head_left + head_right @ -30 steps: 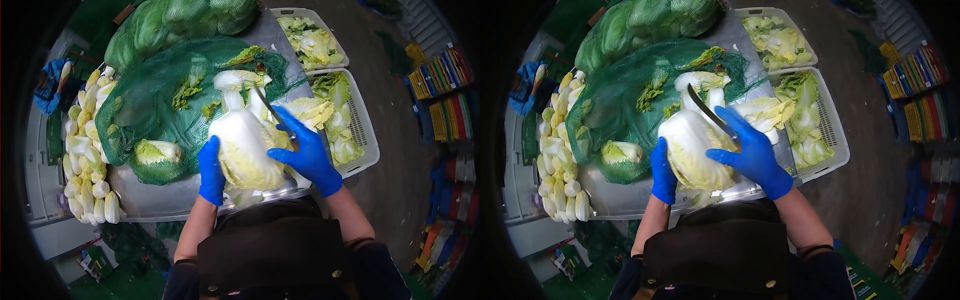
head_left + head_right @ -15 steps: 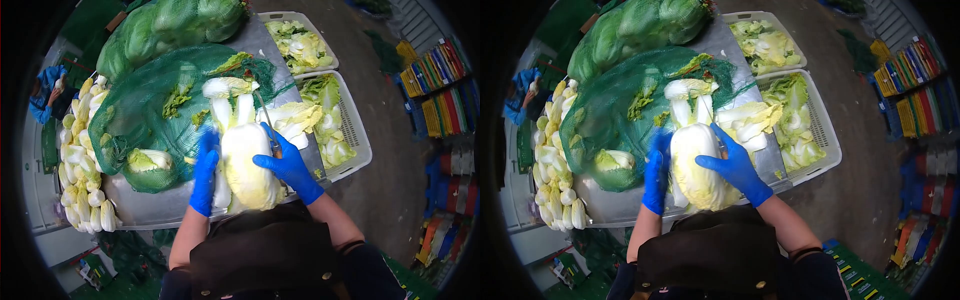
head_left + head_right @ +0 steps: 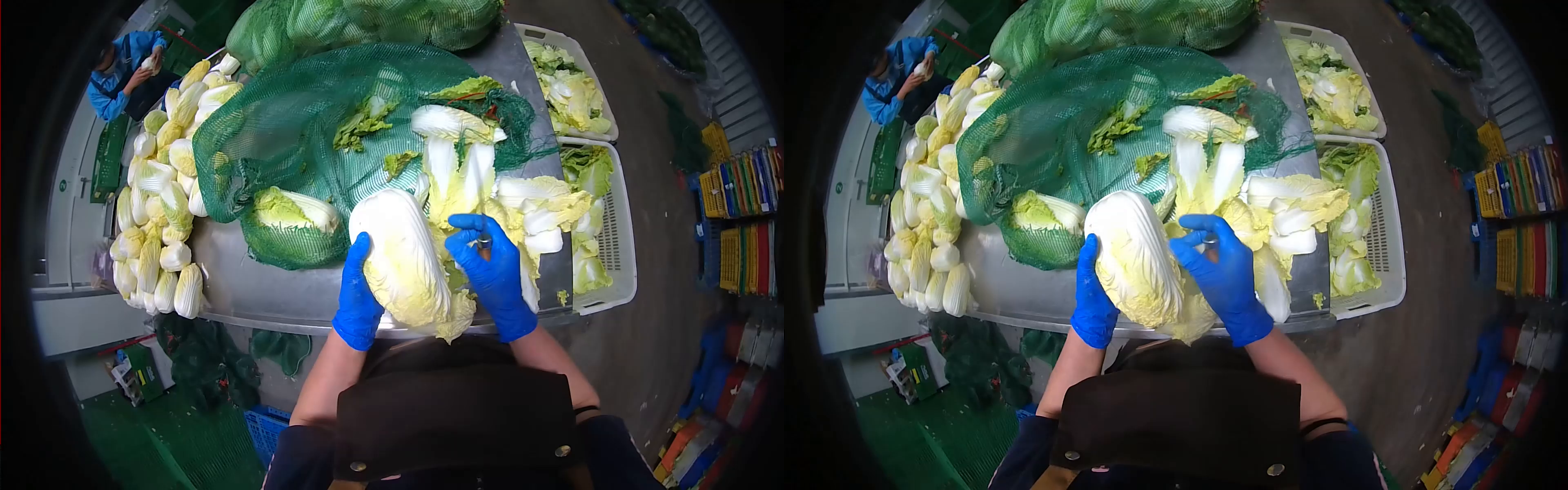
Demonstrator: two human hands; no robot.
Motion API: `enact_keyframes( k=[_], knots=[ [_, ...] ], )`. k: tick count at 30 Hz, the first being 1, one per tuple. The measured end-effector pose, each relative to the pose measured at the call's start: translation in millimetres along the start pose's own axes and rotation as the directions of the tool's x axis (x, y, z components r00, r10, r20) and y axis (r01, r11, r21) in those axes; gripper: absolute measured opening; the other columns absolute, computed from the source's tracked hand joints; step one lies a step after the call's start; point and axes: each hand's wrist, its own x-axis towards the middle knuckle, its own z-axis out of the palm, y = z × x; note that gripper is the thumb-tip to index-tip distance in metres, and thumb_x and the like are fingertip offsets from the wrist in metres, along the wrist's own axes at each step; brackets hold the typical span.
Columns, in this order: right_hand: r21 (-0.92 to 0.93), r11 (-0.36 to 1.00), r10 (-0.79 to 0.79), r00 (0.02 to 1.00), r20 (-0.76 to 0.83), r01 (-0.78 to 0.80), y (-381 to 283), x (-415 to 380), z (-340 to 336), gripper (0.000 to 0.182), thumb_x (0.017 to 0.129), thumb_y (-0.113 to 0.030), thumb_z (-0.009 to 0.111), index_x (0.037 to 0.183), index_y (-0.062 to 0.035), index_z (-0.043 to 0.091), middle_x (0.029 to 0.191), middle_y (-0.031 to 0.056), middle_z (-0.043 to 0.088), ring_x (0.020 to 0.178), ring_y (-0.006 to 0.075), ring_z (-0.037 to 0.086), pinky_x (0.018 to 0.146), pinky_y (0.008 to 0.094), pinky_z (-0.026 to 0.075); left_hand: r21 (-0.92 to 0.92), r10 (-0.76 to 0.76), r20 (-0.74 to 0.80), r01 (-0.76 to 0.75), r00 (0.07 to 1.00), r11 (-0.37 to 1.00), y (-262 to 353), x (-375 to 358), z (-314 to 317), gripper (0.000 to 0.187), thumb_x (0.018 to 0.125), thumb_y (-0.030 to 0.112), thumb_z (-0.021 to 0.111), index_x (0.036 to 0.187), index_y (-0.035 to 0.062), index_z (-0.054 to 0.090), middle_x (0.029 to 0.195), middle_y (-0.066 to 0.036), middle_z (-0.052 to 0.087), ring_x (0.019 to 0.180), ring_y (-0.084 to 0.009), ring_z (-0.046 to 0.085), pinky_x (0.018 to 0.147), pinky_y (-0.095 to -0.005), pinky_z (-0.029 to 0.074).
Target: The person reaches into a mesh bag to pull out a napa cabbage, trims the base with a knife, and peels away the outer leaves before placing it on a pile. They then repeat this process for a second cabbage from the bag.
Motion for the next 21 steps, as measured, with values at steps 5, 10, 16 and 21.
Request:
enact_keyframes(
  k=[5,10,16,21],
  knots=[
    [-0.548,0.828,0.017,0.972,0.236,0.119,-14,2,9,0.062,0.069,-0.042,0.079,0.109,-0.0001,0.058,0.085,0.0111,0.065,0.076,0.0191,0.064,0.070,0.0310,0.051,-0.011,-0.044,0.038,0.045,0.998,0.999,-1,1,-7,0.065,0.090,0.035,0.054,0.138,-0.0017,0.034,0.134,-0.019,0.048,0.119,-0.0322,0.051,0.102,-0.0452,0.040],
    [-0.389,0.918,-0.012,0.984,0.176,0.080,1,-2,6,0.036,0.074,-0.033,0.074,0.091,-0.0031,0.064,0.072,0.0118,0.064,0.064,0.0239,0.065,0.061,0.0320,0.051,0.052,-0.018,0.048,0.016,0.999,0.999,-5,6,-22,0.061,0.088,0.028,0.057,0.137,-0.0013,0.035,0.131,-0.018,0.050,0.117,-0.0304,0.053,0.101,-0.0435,0.042],
    [-0.714,0.652,-0.170,0.967,0.191,0.256,-29,-11,-9,0.011,0.077,-0.013,0.066,0.072,-0.0066,0.058,0.057,0.0104,0.057,0.050,0.0204,0.058,0.050,0.0311,0.046,0.198,0.045,0.019,-0.048,0.999,0.979,-20,9,-16,0.059,0.085,0.022,0.059,0.136,0.0007,0.038,0.126,-0.016,0.054,0.112,-0.0282,0.056,0.097,-0.0407,0.045],
    [-0.757,0.587,-0.202,0.958,0.205,0.286,-44,-7,-38,0.011,0.075,-0.012,0.067,0.071,-0.0071,0.058,0.058,0.0093,0.058,0.050,0.0205,0.058,0.050,0.0317,0.047,0.196,0.037,0.041,-0.044,0.998,0.980,-32,8,-4,0.061,0.082,0.019,0.062,0.135,0.0016,0.038,0.123,-0.015,0.055,0.108,-0.0268,0.058,0.094,-0.0383,0.048]
  ],
)
